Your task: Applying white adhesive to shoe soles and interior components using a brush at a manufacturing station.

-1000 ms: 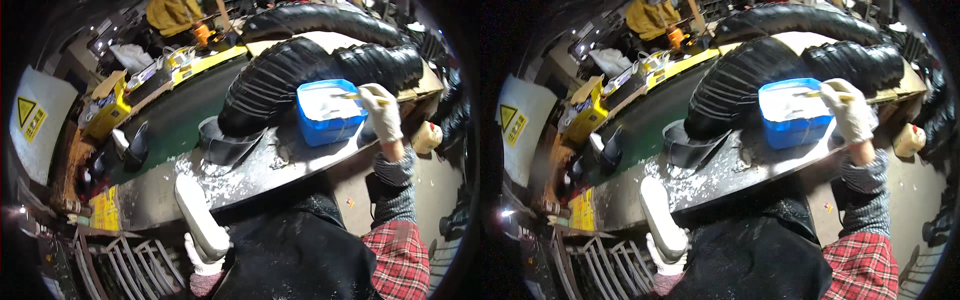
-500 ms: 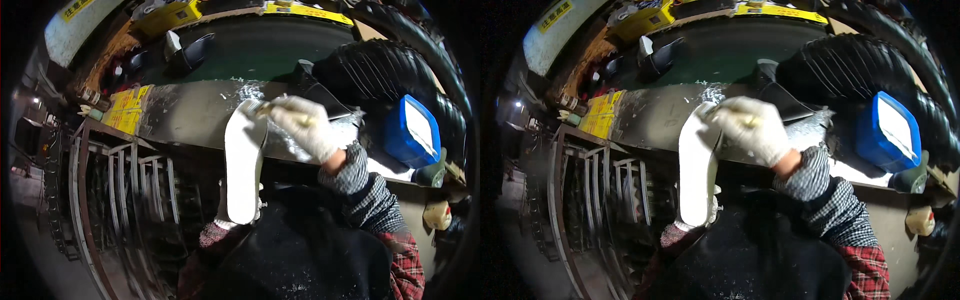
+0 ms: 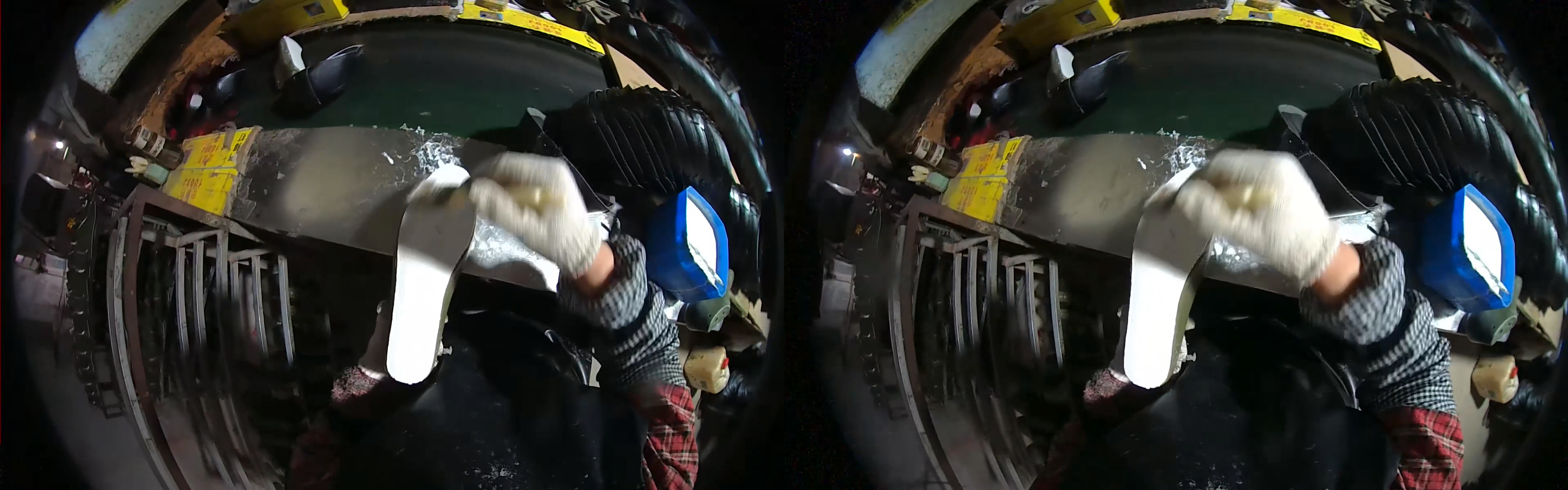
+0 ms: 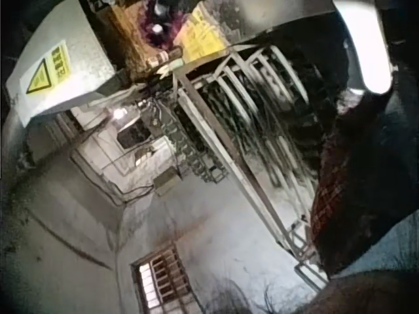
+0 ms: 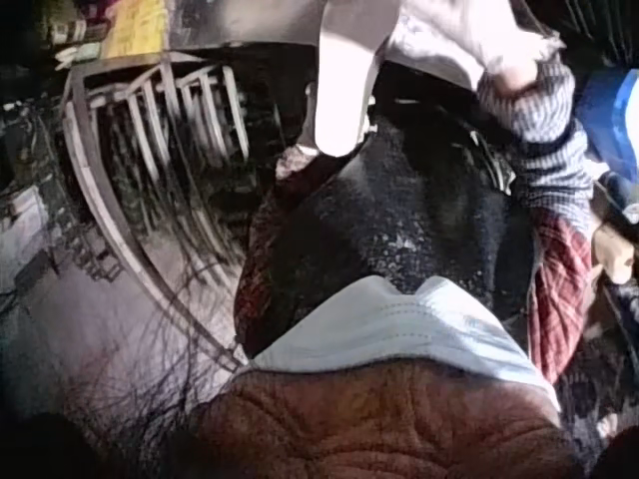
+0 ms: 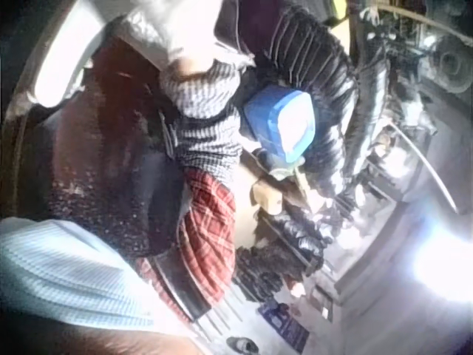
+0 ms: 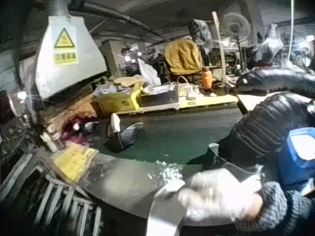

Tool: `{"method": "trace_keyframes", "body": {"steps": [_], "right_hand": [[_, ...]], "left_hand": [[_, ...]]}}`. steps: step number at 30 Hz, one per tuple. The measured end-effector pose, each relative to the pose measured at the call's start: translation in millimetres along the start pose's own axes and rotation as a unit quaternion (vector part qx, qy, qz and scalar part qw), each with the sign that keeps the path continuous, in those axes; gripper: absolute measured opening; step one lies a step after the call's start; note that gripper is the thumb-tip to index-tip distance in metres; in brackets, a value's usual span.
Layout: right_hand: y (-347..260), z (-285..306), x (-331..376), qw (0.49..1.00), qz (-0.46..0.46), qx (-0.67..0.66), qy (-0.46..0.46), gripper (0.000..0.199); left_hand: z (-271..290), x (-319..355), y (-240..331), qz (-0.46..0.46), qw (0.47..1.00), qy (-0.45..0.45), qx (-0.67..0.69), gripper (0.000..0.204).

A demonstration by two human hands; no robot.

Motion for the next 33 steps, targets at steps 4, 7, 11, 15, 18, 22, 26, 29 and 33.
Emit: {"method": "trace_keyframes", "body": {"steps": [4, 7, 11, 15, 18, 22, 26, 29, 33], "right_hand": [[-56.9, -42.4, 34.8, 0.957, 0.233, 0.119, -0.124, 0.013], [-11.2, -19.6, 30.1, 0.995, -0.006, -0.1, -0.007, 0.021], [-38.8, -43.0, 58.1, 0.984, 0.083, 0.102, -0.124, 0.021], [-45.6, -44.3, 87.3, 0.988, 0.111, 0.002, -0.111, 0.023], [-7.4, -42.9, 84.7, 0.989, -0.031, -0.133, -0.055, 0.026], [-43.2, -57.1, 106.0, 0.977, 0.133, -0.021, -0.167, 0.027], [-2.2, -23.1, 125.5, 0.988, -0.067, -0.079, -0.117, 0.028], [-28.1, -51.3, 110.2, 0.976, 0.089, -0.112, -0.163, 0.029], [41.3, -27.4, 94.1, 0.954, -0.086, -0.289, 0.001, 0.021]], "left_hand": [[-31.7, -8.6, -0.6, -0.117, 0.954, 0.193, 0.195, 0.081], [-44.9, -20.3, 3.9, -0.042, 0.994, -0.063, 0.077, 0.074], [-42.8, -23.3, 1.6, -0.169, 0.907, -0.025, 0.385, 0.072], [-68.7, -43.6, 5.7, -0.202, 0.825, -0.068, 0.523, 0.072], [-58.7, -46.8, 2.9, -0.188, 0.833, -0.096, 0.511, 0.071], [-60.5, -40.6, 6.1, -0.105, 0.969, -0.211, 0.073, 0.069], [-14.1, -21.4, 14.8, -0.018, 0.923, 0.125, -0.363, 0.072], [-24.2, -21.6, 2.6, -0.077, 0.997, -0.021, -0.012, 0.075], [-25.9, -6.0, 9.4, -0.063, 0.997, -0.034, 0.043, 0.08]]}}
Point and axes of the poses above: each hand's wrist, its own x-axis away from the middle knuckle, its own z-axis out of the back of the hand, y = z × x, the point moved 7 cm from there along -x, towards the middle knuckle, and after that the axes turned 14 degrees about -y, right-handed, at the moved point
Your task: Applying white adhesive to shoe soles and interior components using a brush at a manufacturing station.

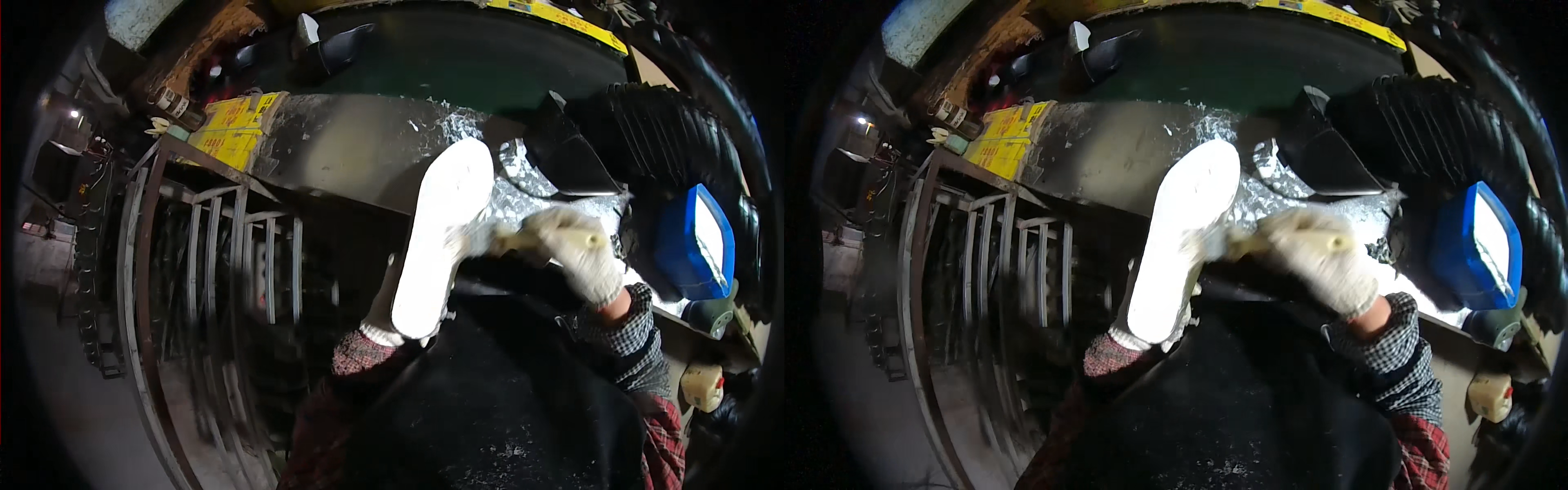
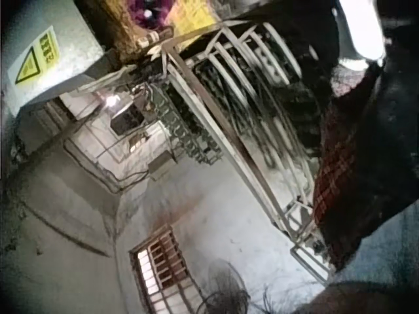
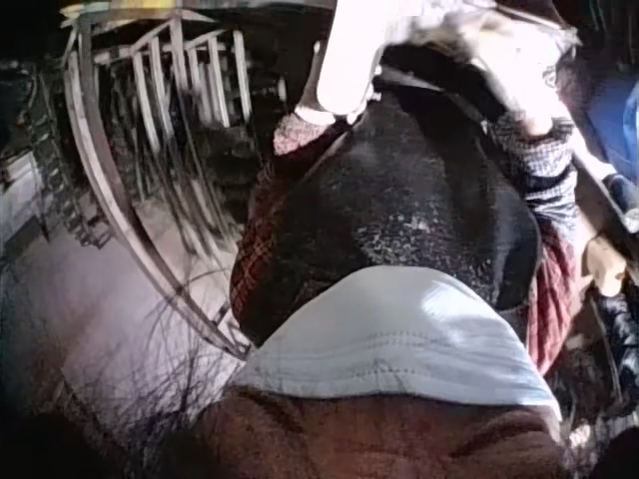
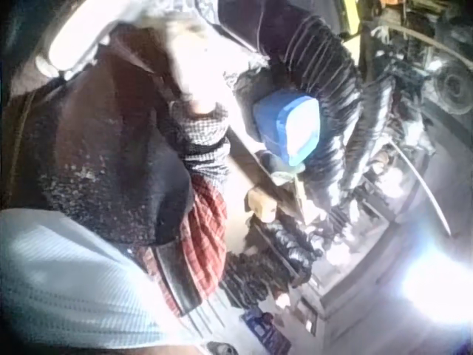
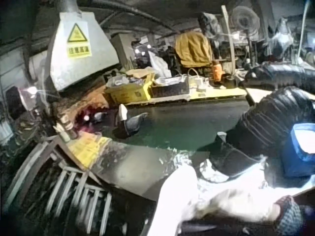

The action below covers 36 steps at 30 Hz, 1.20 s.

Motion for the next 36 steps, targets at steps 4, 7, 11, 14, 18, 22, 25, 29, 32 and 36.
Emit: {"method": "trace_keyframes", "body": {"steps": [4, 7, 11, 14, 18, 22, 25, 29, 32, 36], "right_hand": [[-29.8, 32.2, -16.7, 0.929, 0.113, 0.304, 0.182, 0.022], [-45.0, -5.9, -39.9, 0.862, 0.12, 0.489, 0.053, 0.034], [-41.6, -47.9, -9.0, 0.846, 0.121, 0.514, -0.067, 0.034], [-55.5, -54.9, -5.9, 0.812, 0.187, 0.545, -0.09, 0.03], [-54.1, -65.4, -12.9, 0.804, 0.201, 0.551, -0.095, 0.036], [-65.7, -80.5, 3.2, 0.82, 0.213, 0.515, -0.131, 0.033], [-85.0, -56.4, 25.7, 0.838, 0.254, 0.479, -0.066, 0.028], [-83.2, 1.7, 74.6, 0.869, 0.18, 0.458, 0.041, 0.031], [-86.7, 35.2, 128.5, 0.886, 0.165, 0.413, 0.132, 0.029], [-110.9, 53.6, 176.1, 0.881, 0.179, 0.379, 0.219, 0.025]], "left_hand": [[7.9, 8.4, 3.2, -0.004, 0.999, 0.024, 0.041, 0.084], [13.3, 15.2, 5.6, 0.015, 0.999, 0.03, 0.02, 0.086], [23.2, 27.0, 6.3, -0.03, 0.993, 0.093, 0.064, 0.085], [30.1, 33.8, 10.4, -0.018, 0.988, 0.148, -0.039, 0.085], [-24.7, -24.3, 33.6, -0.065, 0.989, 0.107, -0.073, 0.078], [-60.5, -66.4, 82.3, -0.074, 0.95, 0.225, -0.203, 0.06], [-31.9, -86.2, 138.4, -0.084, 0.893, 0.32, -0.307, 0.058], [-29.2, -135.4, 129.7, -0.209, 0.908, 0.28, -0.232, 0.039], [-22.3, -177.5, 58.6, -0.081, 0.915, 0.321, -0.231, 0.033], [-15.9, -219.3, 22.5, 0.163, 0.935, 0.214, -0.231, 0.026]]}}
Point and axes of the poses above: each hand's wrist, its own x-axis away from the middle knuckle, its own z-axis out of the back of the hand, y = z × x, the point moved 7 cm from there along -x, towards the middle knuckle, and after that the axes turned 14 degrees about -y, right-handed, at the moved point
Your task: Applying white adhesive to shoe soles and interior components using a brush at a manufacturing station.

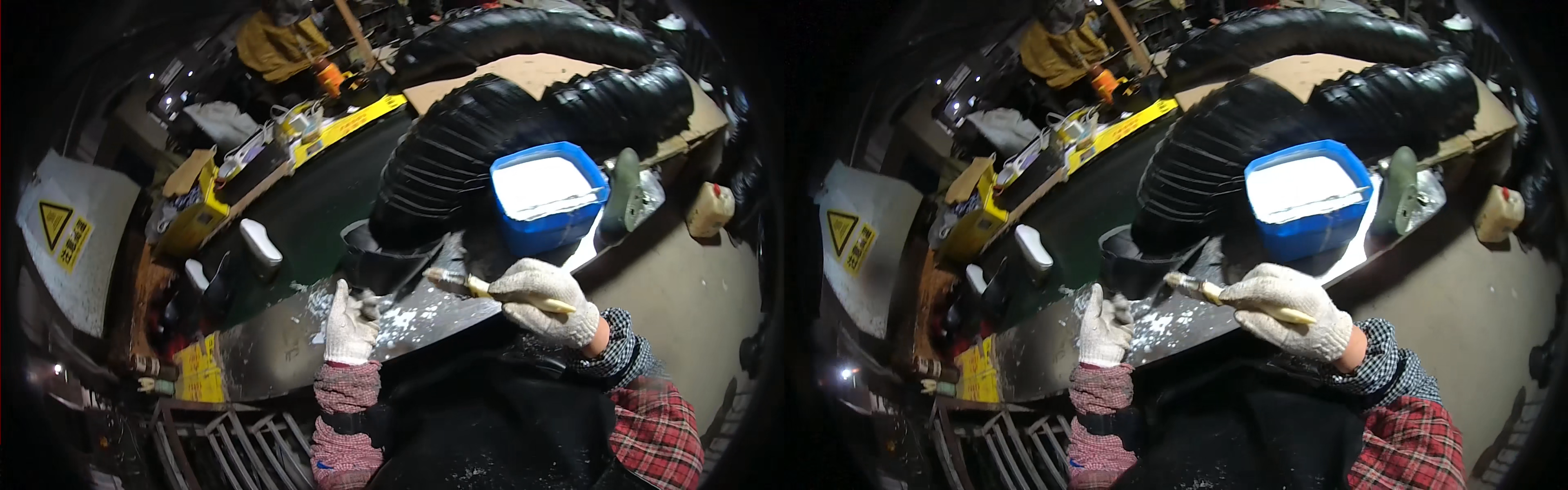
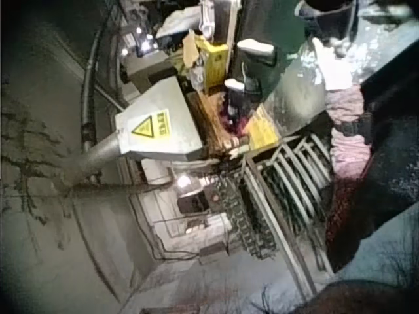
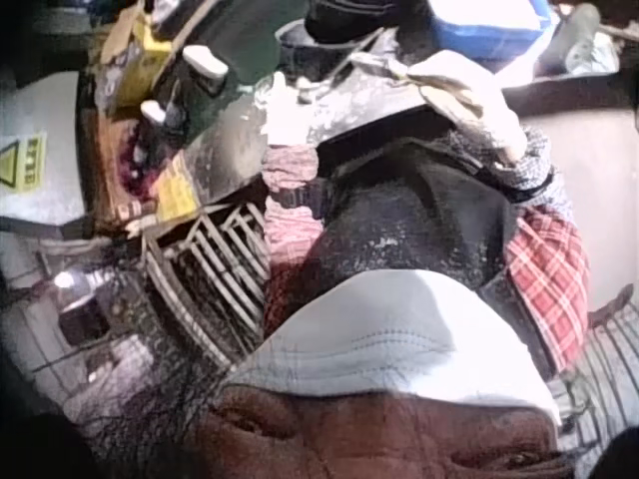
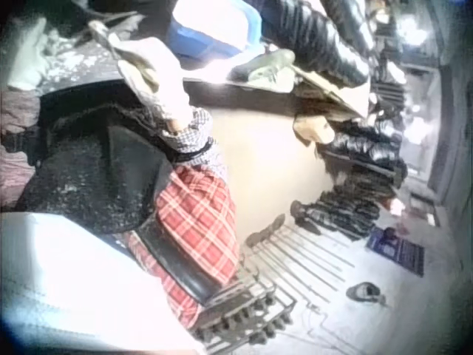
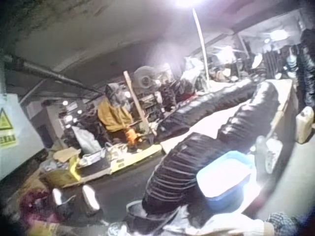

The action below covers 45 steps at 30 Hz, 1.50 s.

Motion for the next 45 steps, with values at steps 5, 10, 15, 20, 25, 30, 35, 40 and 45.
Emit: {"method": "trace_keyframes", "body": {"steps": [5, 10, 15, 20, 25, 30, 35, 40, 45], "right_hand": [[1.0, 81.6, 49.5, 0.98, -0.006, 0.012, 0.199, 0.024], [2.4, 133.3, 55.7, 0.944, -0.086, 0.139, 0.287, 0.019], [50.4, 144.5, 26.7, 0.93, -0.148, 0.279, 0.186, 0.018], [4.5, 137.0, 42.9, 0.902, -0.039, 0.33, 0.275, 0.014], [2.1, 116.0, 59.2, 0.915, -0.086, 0.321, 0.23, 0.009], [-11.4, 82.5, 48.3, 0.955, -0.048, 0.133, 0.262, 0.015], [11.6, 6.2, -13.3, 0.991, -0.062, -0.034, 0.112, 0.026], [-3.7, -88.8, -94.9, 0.988, 0.141, 0.039, -0.047, 0.028], [74.0, -85.1, -85.9, 0.965, -0.13, -0.228, 0.025, 0.025]], "left_hand": [[-116.0, 40.2, 48.9, -0.244, 0.921, 0.143, -0.269, 0.011], [-170.4, 102.1, 67.5, -0.065, 0.443, -0.024, -0.894, 0.032], [-118.9, 87.9, 44.0, 0.118, 0.508, 0.025, -0.853, 0.036], [-134.7, 87.5, 49.4, -0.106, 0.403, 0.084, -0.905, 0.062], [-77.3, 74.3, 56.6, 0.027, 0.441, 0.208, -0.873, 0.044], [79.1, 132.2, 53.2, -0.183, 0.753, 0.336, -0.535, 0.03], [49.2, 108.3, -49.3, -0.136, 0.889, 0.191, -0.394, 0.016], [-31.5, 103.2, -59.0, -0.209, 0.934, 0.175, -0.23, 0.01], [53.3, 147.1, -31.3, -0.228, 0.923, 0.218, -0.218, 0.009]]}}
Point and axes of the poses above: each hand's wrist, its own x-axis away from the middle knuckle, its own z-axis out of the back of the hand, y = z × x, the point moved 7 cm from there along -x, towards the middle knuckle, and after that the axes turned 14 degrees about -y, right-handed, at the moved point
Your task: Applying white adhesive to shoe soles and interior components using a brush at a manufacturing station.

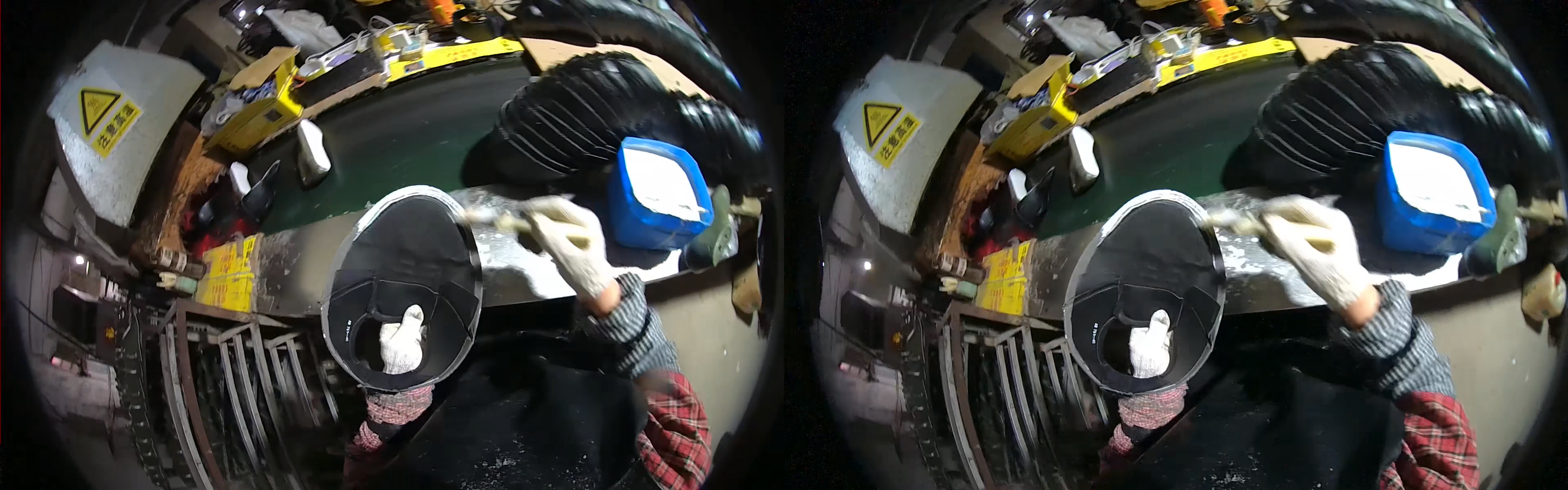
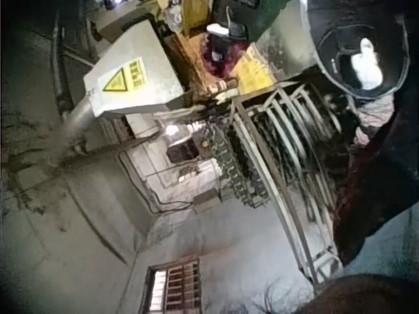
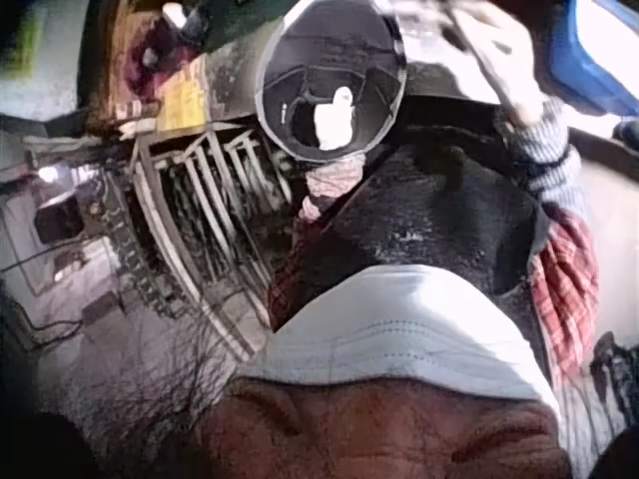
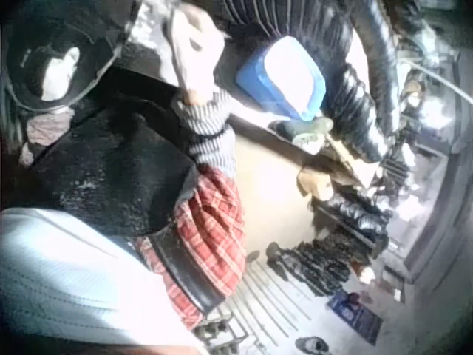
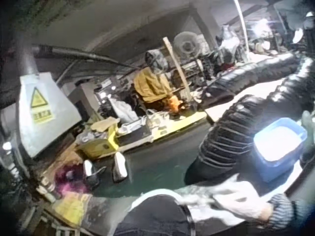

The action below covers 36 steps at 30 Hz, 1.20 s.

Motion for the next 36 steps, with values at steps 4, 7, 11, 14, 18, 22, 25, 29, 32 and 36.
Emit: {"method": "trace_keyframes", "body": {"steps": [4, 7, 11, 14, 18, 22, 25, 29, 32, 36], "right_hand": [[-10.6, 5.0, 22.3, 1.0, 0.008, 0.009, -0.002, 0.019], [-40.9, -10.0, -26.5, 0.984, 0.099, 0.142, 0.029, 0.018], [-85.8, -130.7, -25.1, 0.906, 0.25, 0.274, -0.205, 0.033], [-116.1, -153.4, 21.5, 0.855, 0.312, 0.311, -0.272, 0.038], [-77.1, -91.3, 53.4, 0.889, 0.224, 0.145, -0.373, 0.025], [-28.5, 2.4, 59.7, 0.985, -0.057, 0.14, -0.077, 0.022], [-48.6, 1.5, 84.7, 0.983, 0.067, 0.157, -0.069, 0.02], [-40.9, 16.0, 58.5, 0.955, 0.099, 0.256, -0.115, 0.021], [-34.4, 63.4, 40.3, 0.965, 0.109, 0.217, 0.102, 0.024], [-26.4, 30.4, 32.5, 0.953, 0.165, 0.248, -0.044, 0.023]], "left_hand": [[0.1, -10.9, 4.3, -0.016, 0.999, -0.007, 0.044, 0.008], [-49.9, -22.4, -11.1, 0.005, 0.996, -0.063, 0.058, 0.008], [-78.8, -15.7, 0.7, 0.025, 0.994, -0.096, 0.04, 0.008], [-60.5, -14.5, 18.0, 0.02, 0.995, -0.097, -0.018, 0.009], [-58.9, -50.9, 38.6, 0.009, 0.964, -0.138, -0.226, 0.011], [-48.2, -56.8, 55.2, 0.013, 0.952, -0.131, -0.276, 0.011], [-61.0, -37.9, 33.8, 0.051, 0.982, -0.131, -0.127, 0.014], [-68.5, -4.5, 21.3, 0.077, 0.989, -0.111, 0.057, 0.02], [-65.7, -20.6, -4.9, 0.117, 0.965, -0.132, 0.193, 0.027], [-50.4, -35.6, -11.8, 0.166, 0.903, -0.141, 0.369, 0.036]]}}
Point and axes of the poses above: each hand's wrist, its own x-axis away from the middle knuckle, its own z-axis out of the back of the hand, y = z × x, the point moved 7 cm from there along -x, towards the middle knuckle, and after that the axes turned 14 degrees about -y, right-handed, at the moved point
